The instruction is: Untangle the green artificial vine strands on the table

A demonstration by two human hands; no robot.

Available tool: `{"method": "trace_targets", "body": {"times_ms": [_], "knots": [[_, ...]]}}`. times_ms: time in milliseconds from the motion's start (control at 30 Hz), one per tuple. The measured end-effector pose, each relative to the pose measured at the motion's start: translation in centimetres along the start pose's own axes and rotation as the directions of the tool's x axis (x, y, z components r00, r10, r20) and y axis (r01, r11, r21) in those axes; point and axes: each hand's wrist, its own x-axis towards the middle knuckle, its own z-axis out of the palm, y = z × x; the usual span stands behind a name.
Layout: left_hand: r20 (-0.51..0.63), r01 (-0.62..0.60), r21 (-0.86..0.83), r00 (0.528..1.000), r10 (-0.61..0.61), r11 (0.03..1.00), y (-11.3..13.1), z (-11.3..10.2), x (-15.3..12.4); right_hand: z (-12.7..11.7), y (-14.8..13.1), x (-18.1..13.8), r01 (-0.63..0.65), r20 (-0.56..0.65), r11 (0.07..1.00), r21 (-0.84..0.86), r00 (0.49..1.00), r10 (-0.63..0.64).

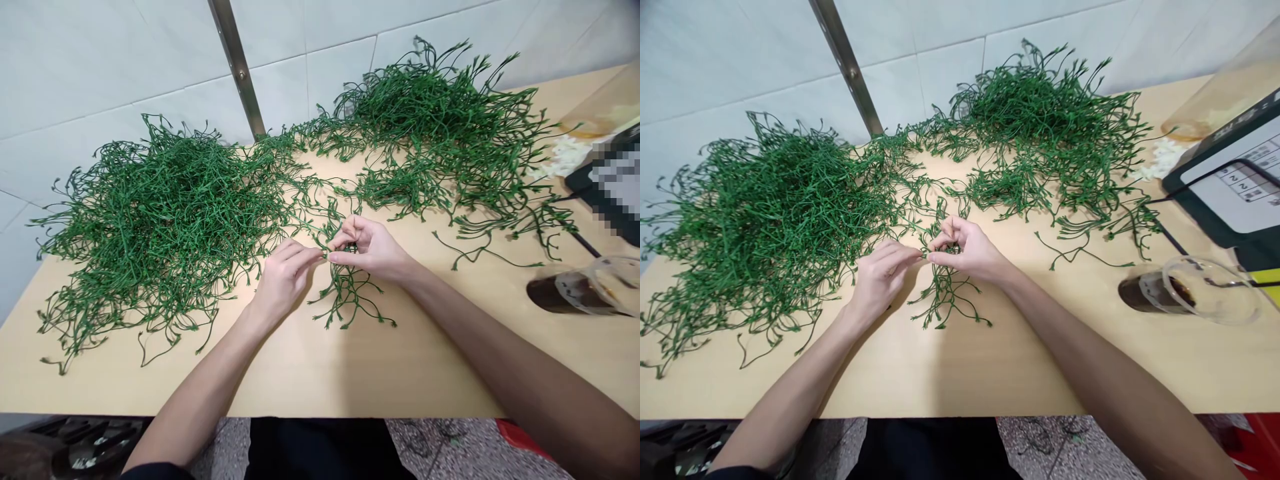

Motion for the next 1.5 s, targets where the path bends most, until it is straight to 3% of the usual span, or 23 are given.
{"method": "trace_targets", "body": {"times_ms": [267, 467, 633, 900, 1133, 1500], "knots": [[0.042, 0.035, 0.039, 0.998, -0.037, 0.999, 0.3, 0.0, 0.1, -0.2, -0.1, 0.1, -0.008, 0.034, 1.000, -0.028, 0.999, 0.009], [0.040, 0.190, -0.036, 0.981, -0.188, 0.981, 0.3, 0.4, 0.0, -0.3, -0.1, 0.0, -0.012, 0.078, 0.999, -0.033, 0.997, 0.014], [0.107, 0.280, -0.048, 0.956, -0.274, 0.959, 0.3, 0.5, 0.0, -0.2, -0.2, 0.0, -0.030, 0.103, 1.000, 0.005, 0.994, 0.029], [0.192, 0.271, 0.063, 0.941, -0.278, 0.961, 1.0, 0.0, 0.2, -0.3, 0.4, 0.1, 0.027, 0.016, 1.000, -0.011, 0.999, -0.027], [0.279, 0.303, 0.192, 0.895, -0.347, 0.934, 1.9, -0.3, 0.4, -0.1, 0.2, 0.1, 0.038, 0.004, 0.999, -0.020, 0.999, -0.038], [0.309, 0.262, 0.100, 0.909, -0.280, 0.960, 1.0, 0.0, 0.1, 0.6, 0.6, 0.0, 0.046, -0.115, 0.999, -0.021, 0.992, -0.049]]}}
